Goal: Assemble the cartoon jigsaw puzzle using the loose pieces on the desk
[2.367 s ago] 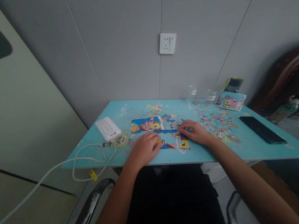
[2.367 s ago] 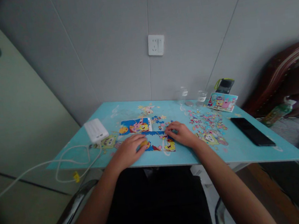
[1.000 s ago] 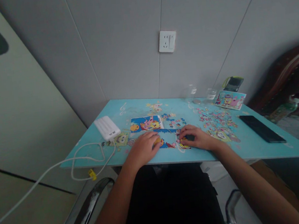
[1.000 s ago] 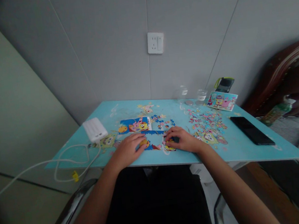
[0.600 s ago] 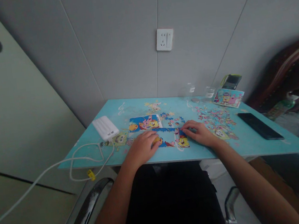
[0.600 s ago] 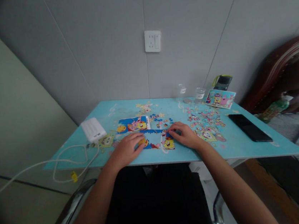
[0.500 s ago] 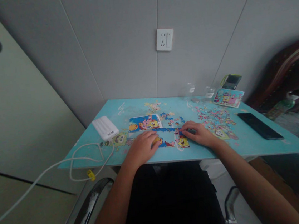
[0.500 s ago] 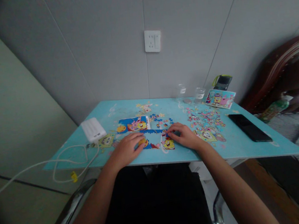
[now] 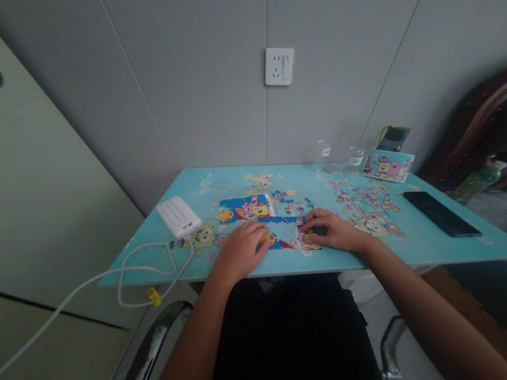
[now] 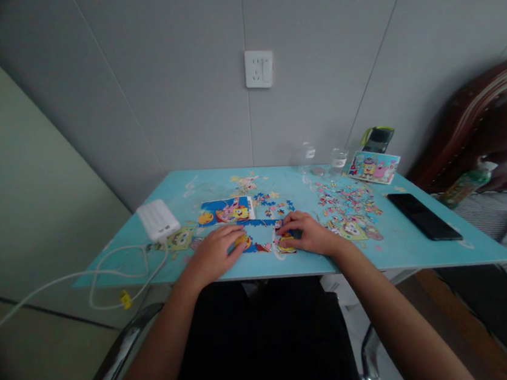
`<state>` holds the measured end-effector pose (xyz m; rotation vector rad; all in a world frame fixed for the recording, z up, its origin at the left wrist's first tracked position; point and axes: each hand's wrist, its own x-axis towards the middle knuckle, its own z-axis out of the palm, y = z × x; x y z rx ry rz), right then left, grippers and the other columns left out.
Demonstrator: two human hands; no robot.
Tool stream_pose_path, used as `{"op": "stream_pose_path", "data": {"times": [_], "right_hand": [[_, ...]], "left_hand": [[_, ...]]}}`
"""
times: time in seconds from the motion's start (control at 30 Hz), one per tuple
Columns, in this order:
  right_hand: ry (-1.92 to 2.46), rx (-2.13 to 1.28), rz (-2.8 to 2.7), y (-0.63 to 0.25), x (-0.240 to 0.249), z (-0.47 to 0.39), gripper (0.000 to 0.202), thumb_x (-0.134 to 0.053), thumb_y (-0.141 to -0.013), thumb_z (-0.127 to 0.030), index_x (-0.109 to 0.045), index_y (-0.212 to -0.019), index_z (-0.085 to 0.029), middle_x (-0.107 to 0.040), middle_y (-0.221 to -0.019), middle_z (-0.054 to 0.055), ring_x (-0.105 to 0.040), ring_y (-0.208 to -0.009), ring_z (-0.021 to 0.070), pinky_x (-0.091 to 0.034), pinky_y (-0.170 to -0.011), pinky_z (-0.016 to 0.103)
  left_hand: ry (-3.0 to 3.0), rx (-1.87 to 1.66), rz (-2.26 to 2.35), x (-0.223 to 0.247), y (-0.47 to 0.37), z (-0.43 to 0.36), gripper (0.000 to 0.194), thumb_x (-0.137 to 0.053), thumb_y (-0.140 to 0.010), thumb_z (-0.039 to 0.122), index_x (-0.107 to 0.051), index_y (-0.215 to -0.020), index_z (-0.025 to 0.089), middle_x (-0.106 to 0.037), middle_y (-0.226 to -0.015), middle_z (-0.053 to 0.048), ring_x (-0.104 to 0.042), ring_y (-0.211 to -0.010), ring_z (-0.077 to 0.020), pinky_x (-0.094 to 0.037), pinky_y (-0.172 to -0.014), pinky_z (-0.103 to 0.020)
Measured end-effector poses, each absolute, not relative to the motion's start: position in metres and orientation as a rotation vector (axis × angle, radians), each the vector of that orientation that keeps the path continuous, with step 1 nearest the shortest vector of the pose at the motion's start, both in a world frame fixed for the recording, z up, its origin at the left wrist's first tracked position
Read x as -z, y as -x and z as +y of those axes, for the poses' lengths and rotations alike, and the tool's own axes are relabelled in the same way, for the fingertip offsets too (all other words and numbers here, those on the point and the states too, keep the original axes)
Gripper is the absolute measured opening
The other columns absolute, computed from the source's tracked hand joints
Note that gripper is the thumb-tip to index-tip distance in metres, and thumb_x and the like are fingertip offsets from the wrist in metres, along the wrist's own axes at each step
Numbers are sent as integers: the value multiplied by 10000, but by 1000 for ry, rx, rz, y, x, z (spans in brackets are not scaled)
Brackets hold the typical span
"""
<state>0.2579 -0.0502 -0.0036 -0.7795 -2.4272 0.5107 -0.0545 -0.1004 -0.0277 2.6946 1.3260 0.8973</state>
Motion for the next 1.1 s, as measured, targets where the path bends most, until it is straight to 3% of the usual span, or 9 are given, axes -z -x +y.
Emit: {"op": "stream_pose_path", "data": {"times": [0.27,0.8,1.1], "right_hand": [[813,-542,-2378,-259,0,-52,257,-607,-991,-426,-795,-1042,-259,-689,-1014,91,-656,-949,226,-539,-890,408],[783,-543,-2397,-257,0,-52,186,-698,-931,-416,-793,-969,-261,-686,-1016,79,-661,-952,220,-537,-897,399],[790,-526,-2380,-256,-4,-55,238,-630,-977,-422,-784,-955,-242,-684,-978,81,-653,-922,216,-535,-867,379]], "left_hand": [[-2682,-901,1325,27,55,-101,286,-615,-1001,352,-636,-1230,181,-625,-1307,-100,-602,-1215,-259,-486,-1054,-518],[-2687,-897,1326,26,55,-102,285,-614,-1002,347,-635,-1233,182,-622,-1312,-101,-598,-1223,-260,-483,-1058,-519],[-2702,-902,1318,26,55,-101,276,-615,-1001,343,-639,-1223,180,-626,-1304,-99,-599,-1218,-258,-487,-1053,-515]]}}
